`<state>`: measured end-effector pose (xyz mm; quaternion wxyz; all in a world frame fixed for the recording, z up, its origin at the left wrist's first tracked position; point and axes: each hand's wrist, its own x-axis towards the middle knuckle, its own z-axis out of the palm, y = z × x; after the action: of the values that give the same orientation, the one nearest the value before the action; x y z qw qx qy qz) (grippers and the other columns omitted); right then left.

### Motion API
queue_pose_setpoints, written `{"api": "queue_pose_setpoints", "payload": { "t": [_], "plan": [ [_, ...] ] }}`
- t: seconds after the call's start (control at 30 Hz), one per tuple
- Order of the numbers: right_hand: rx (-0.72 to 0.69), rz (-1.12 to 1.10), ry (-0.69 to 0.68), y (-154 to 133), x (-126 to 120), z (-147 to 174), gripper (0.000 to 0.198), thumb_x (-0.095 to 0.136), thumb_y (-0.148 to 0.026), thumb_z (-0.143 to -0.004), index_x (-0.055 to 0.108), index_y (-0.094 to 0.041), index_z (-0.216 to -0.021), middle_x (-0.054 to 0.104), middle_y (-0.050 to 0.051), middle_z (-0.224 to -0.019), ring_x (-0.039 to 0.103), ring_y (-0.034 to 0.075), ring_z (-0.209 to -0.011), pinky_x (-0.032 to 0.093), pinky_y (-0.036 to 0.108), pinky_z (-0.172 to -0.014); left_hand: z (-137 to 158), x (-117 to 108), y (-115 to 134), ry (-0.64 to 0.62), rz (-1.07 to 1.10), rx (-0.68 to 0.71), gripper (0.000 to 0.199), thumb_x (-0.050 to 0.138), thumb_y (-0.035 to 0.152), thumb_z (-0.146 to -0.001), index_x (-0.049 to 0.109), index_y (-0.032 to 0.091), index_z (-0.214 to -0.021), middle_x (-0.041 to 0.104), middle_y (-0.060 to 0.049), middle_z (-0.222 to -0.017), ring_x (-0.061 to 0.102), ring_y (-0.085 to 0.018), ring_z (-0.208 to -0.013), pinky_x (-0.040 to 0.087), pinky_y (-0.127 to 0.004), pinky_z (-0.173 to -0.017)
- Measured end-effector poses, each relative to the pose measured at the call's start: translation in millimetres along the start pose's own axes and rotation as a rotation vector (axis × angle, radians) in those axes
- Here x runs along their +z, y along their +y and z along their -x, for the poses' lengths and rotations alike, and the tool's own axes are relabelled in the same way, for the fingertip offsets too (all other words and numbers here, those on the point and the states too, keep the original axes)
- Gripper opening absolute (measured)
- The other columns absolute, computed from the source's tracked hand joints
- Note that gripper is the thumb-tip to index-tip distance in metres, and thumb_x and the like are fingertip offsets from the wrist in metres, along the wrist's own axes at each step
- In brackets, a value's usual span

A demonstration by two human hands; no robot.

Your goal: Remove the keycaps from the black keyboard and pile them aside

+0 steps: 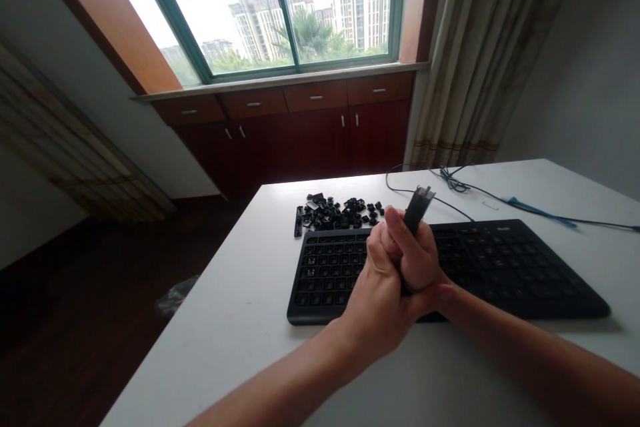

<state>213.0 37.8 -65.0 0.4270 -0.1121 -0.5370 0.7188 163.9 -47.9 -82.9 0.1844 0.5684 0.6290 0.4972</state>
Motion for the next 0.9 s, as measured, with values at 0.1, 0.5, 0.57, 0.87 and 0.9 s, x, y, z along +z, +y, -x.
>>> {"api": "queue_pose_setpoints", "payload": {
  "t": [0.1,0.5,0.57,0.87,0.9],
  "plan": [
    [0.035,-0.047,0.001,-1.3,0.0,-2.4,0.061,0.070,-0.057,-0.090,0.037,-0.022,-0.052,0.032,-0.006,-0.049,0.028,0.009,-0.047,0.026,0.027,-0.045,0.5,-8.5,-0.3,-0.037,0.017,-0.055,0.116,0.084,0.052,-0.078,0.007,0.021,-0.159,0.032,-0.024,-0.159,0.033,-0.042,-0.149,0.036,-0.060,-0.121],
    [0.246,-0.227,0.281,-17.3,-27.9,-21.6,0.052,0.075,-0.038,-0.083,0.035,-0.022,-0.056,0.025,-0.011,-0.046,0.014,0.006,-0.041,0.015,0.021,-0.033,-3.4,-50.4,-12.2,-0.174,-0.382,0.205,0.016,0.076,0.039,-0.090,0.079,0.026,-0.099,0.071,-0.007,-0.110,0.066,-0.026,-0.104,0.055,-0.046,-0.097],
    [0.273,-0.206,0.270,-17.8,-29.8,-22.9,0.049,0.074,-0.036,-0.084,0.035,-0.022,-0.058,0.025,-0.011,-0.047,0.013,0.006,-0.041,0.015,0.020,-0.034,-5.4,-53.5,-11.7,-0.200,-0.358,0.215,0.015,0.074,0.036,-0.093,0.079,0.026,-0.102,0.073,-0.005,-0.104,0.067,-0.023,-0.096,0.057,-0.042,-0.092],
    [0.336,-0.076,0.209,-20.3,-28.1,-20.0,0.048,0.074,-0.037,-0.084,0.035,-0.024,-0.060,0.026,-0.011,-0.049,0.016,0.006,-0.042,0.015,0.020,-0.035,-22.8,-91.8,-36.8,0.107,-0.511,0.163,0.025,0.063,0.029,-0.100,0.068,0.025,-0.124,0.068,-0.007,-0.128,0.065,-0.026,-0.117,0.053,-0.049,-0.103],
    [0.334,-0.063,0.214,-19.0,-26.9,-18.9,0.048,0.074,-0.038,-0.084,0.035,-0.024,-0.060,0.026,-0.011,-0.049,0.017,0.005,-0.041,0.016,0.020,-0.035,-22.7,-92.0,-37.0,0.113,-0.520,0.164,0.025,0.062,0.030,-0.100,0.068,0.024,-0.124,0.067,-0.007,-0.129,0.064,-0.026,-0.118,0.053,-0.050,-0.104]
  ]
}}
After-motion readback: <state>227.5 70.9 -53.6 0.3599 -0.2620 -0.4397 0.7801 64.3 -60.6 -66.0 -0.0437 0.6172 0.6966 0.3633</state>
